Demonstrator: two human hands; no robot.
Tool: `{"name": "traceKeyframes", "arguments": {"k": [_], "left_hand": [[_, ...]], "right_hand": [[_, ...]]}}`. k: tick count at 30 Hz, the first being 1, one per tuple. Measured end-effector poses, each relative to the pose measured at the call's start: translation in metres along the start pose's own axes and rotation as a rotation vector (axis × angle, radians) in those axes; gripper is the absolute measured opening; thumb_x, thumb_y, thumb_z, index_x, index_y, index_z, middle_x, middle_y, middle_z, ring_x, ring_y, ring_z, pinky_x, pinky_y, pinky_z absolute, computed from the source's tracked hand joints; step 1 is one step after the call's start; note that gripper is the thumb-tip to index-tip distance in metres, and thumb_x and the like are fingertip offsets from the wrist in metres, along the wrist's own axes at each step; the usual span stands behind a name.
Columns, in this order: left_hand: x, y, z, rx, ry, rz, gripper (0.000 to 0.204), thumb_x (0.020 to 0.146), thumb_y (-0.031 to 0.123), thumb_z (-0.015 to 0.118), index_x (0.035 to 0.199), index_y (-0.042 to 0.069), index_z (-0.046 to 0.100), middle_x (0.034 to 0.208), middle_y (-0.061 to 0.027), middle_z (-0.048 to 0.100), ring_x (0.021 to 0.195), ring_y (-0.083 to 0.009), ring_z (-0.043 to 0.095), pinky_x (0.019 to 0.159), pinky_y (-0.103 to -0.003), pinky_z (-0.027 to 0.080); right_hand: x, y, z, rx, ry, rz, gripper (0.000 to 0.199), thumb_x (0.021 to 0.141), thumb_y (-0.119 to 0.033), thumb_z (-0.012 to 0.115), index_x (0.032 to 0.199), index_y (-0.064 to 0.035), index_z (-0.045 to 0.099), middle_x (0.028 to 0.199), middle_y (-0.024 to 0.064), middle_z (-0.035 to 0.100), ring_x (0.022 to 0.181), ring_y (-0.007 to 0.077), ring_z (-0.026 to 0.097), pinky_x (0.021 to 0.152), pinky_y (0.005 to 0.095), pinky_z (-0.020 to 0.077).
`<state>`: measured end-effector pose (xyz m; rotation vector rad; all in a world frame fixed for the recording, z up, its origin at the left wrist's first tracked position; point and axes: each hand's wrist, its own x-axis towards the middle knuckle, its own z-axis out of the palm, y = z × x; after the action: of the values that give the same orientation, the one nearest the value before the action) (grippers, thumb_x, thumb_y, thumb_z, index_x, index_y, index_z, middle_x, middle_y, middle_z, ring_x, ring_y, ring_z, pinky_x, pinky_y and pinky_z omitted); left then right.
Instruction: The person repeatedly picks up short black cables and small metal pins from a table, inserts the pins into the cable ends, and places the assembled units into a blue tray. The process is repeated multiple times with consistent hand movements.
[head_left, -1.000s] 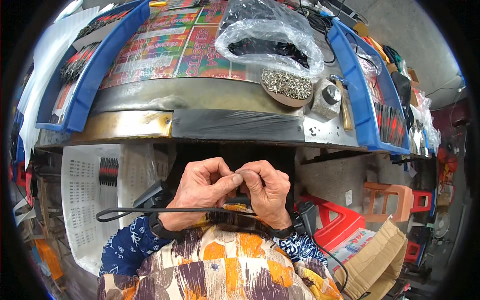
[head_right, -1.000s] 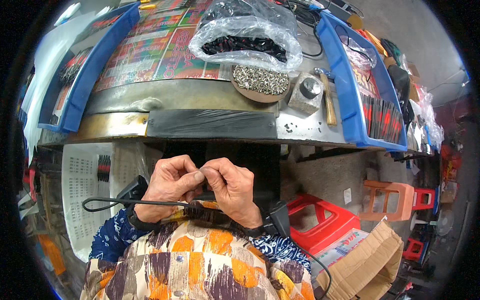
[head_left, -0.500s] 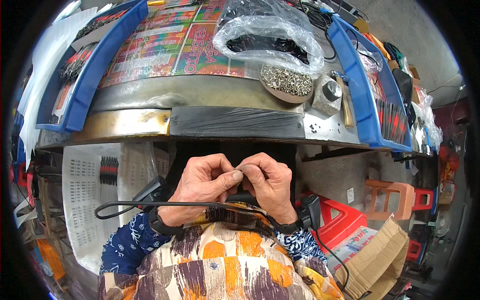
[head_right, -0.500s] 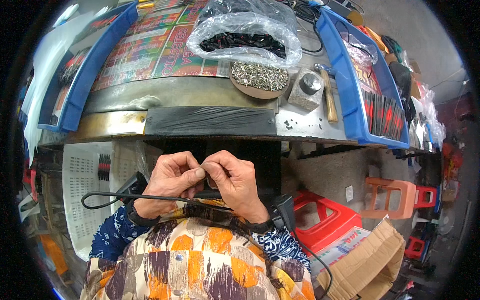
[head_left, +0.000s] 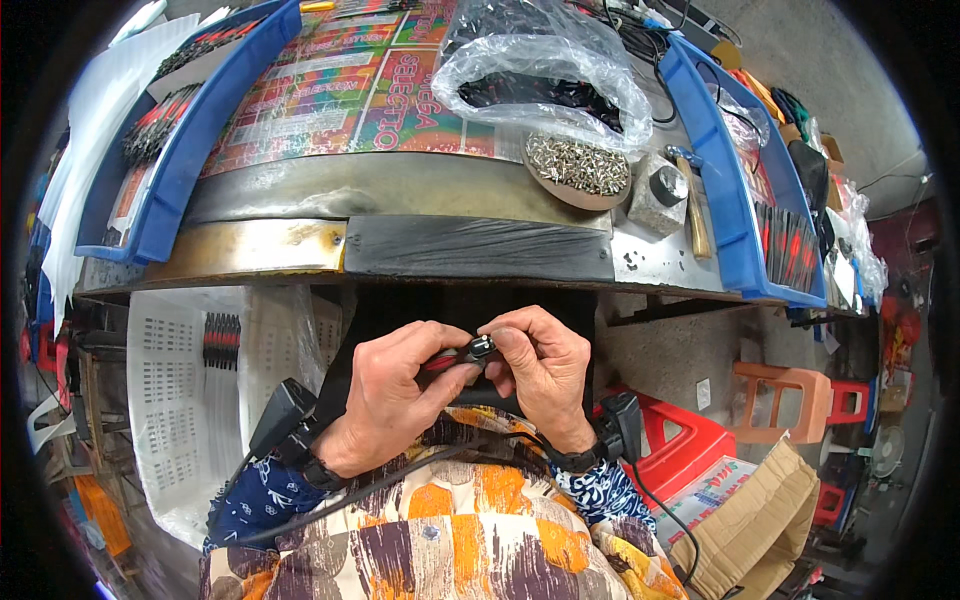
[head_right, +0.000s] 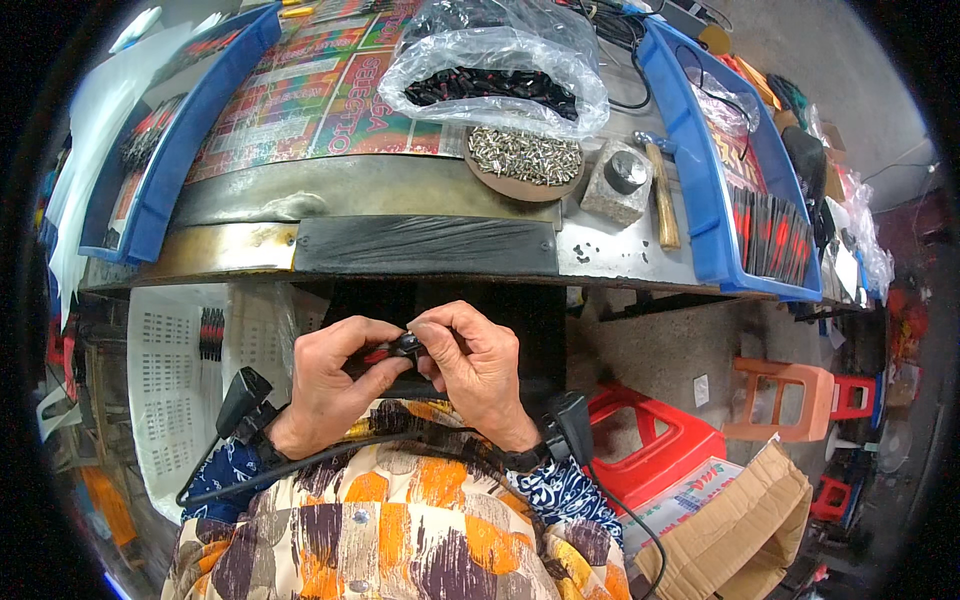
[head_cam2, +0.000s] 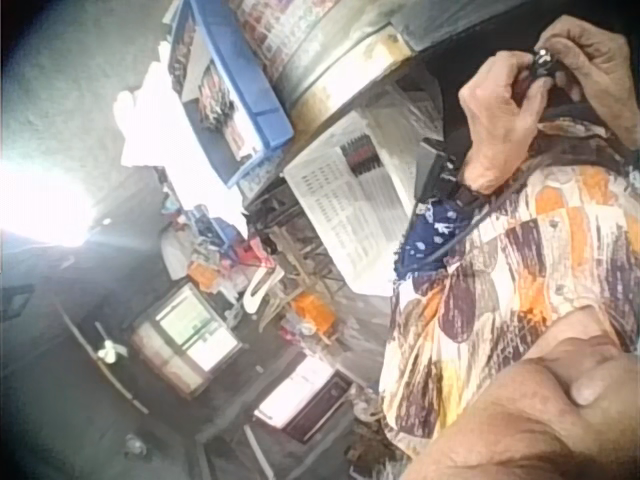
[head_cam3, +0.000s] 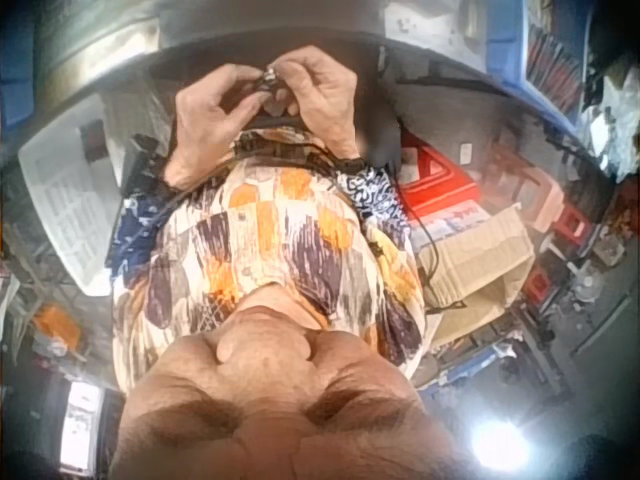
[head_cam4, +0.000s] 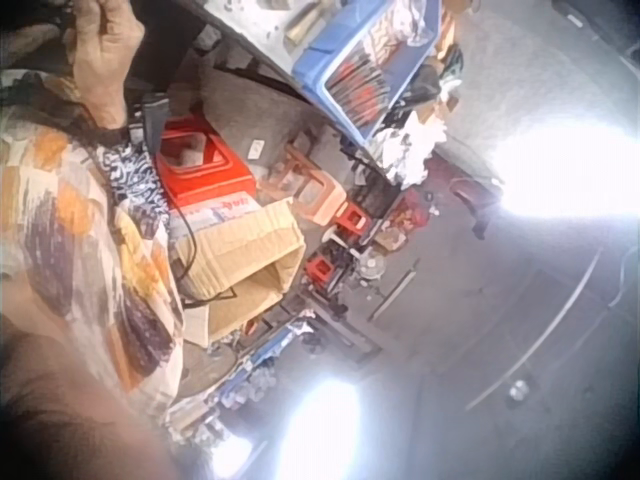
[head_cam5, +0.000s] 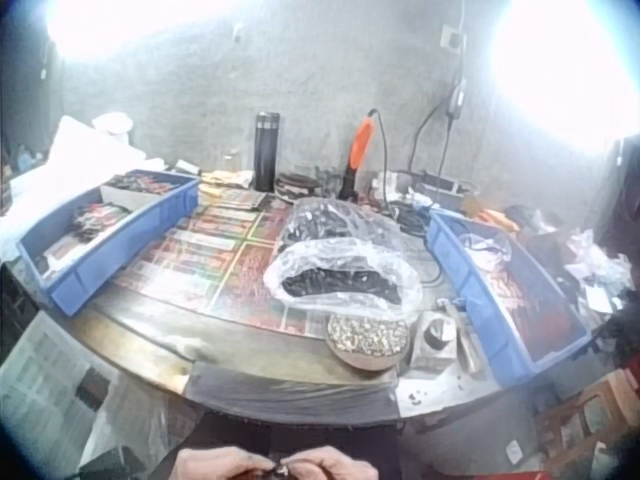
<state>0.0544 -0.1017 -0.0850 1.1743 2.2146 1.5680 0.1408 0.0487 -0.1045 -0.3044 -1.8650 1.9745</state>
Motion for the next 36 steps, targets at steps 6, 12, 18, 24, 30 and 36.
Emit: {"name": "traceKeyframes", "arguments": {"k": [6, 12, 18, 24, 30, 36], "left_hand": [[-0.001, -0.002, 0.001, 0.053, 0.023, 0.077, 0.024, 0.072, -0.003, 0.078, 0.094, -0.001, 0.068, 0.074, -0.0099, 0.063, 0.062, -0.0173, 0.062, 0.056, -0.027, 0.050], [0.000, -0.008, 0.004, 0.041, 0.044, 0.132, 0.020, 0.073, -0.001, 0.078, 0.090, 0.000, 0.067, 0.071, -0.0096, 0.060, 0.058, -0.0195, 0.060, 0.052, -0.029, 0.048], [-0.003, -0.008, 0.008, 0.010, 0.066, 0.083, 0.020, 0.074, 0.000, 0.078, 0.091, 0.000, 0.067, 0.072, -0.0093, 0.061, 0.059, -0.0189, 0.061, 0.052, -0.029, 0.048], [-0.001, -0.008, 0.004, 0.093, 0.082, 0.095, 0.023, 0.072, -0.002, 0.077, 0.093, 0.000, 0.068, 0.075, -0.0095, 0.064, 0.062, -0.0185, 0.063, 0.054, -0.028, 0.050], [0.001, -0.011, 0.001, 0.250, 0.121, 0.201, 0.029, 0.064, 0.002, 0.075, 0.092, 0.004, 0.068, 0.074, -0.0074, 0.061, 0.062, -0.0237, 0.063, 0.054, -0.032, 0.051], [-0.003, -0.009, -0.001, 0.355, 0.085, 0.223, 0.026, 0.067, -0.003, 0.075, 0.092, 0.000, 0.068, 0.077, -0.0114, 0.065, 0.065, -0.0268, 0.065, 0.058, -0.034, 0.052]], "right_hand": [[0.000, 0.001, -0.001, 0.036, -0.058, 0.016, 0.023, 0.098, -0.021, 0.063, 0.094, 0.0018, 0.067, 0.073, 0.0023, 0.065, 0.056, 0.0033, 0.058, 0.046, 0.0163, 0.0444], [0.003, 0.002, -0.004, 0.021, -0.089, 0.003, 0.026, 0.098, -0.023, 0.062, 0.091, 0.0019, 0.066, 0.072, 0.0023, 0.065, 0.055, 0.0038, 0.057, 0.044, 0.0170, 0.0433], [-0.002, 0.010, 0.008, -0.097, 0.044, -0.181, 0.021, 0.097, -0.019, 0.063, 0.091, 0.0011, 0.066, 0.070, 0.0014, 0.064, 0.053, 0.0039, 0.056, 0.045, 0.0182, 0.0426], [-0.001, 0.007, 0.007, 0.008, 0.005, -0.049, 0.017, 0.097, -0.016, 0.063, 0.095, -0.0001, 0.067, 0.075, 0.0004, 0.064, 0.059, 0.0031, 0.056, 0.050, 0.0181, 0.0447], [0.000, 0.001, 0.003, 0.103, -0.091, 0.097, 0.029, 0.100, -0.026, 0.060, 0.104, 0.0018, 0.064, 0.073, 0.0010, 0.063, 0.055, 0.0027, 0.054, 0.049, 0.0157, 0.0414], [0.000, 0.001, 0.004, 0.051, -0.111, 0.163, 0.021, 0.099, -0.019, 0.061, 0.104, 0.0015, 0.063, 0.072, 0.0007, 0.062, 0.056, 0.0020, 0.054, 0.049, 0.0152, 0.0417]]}}
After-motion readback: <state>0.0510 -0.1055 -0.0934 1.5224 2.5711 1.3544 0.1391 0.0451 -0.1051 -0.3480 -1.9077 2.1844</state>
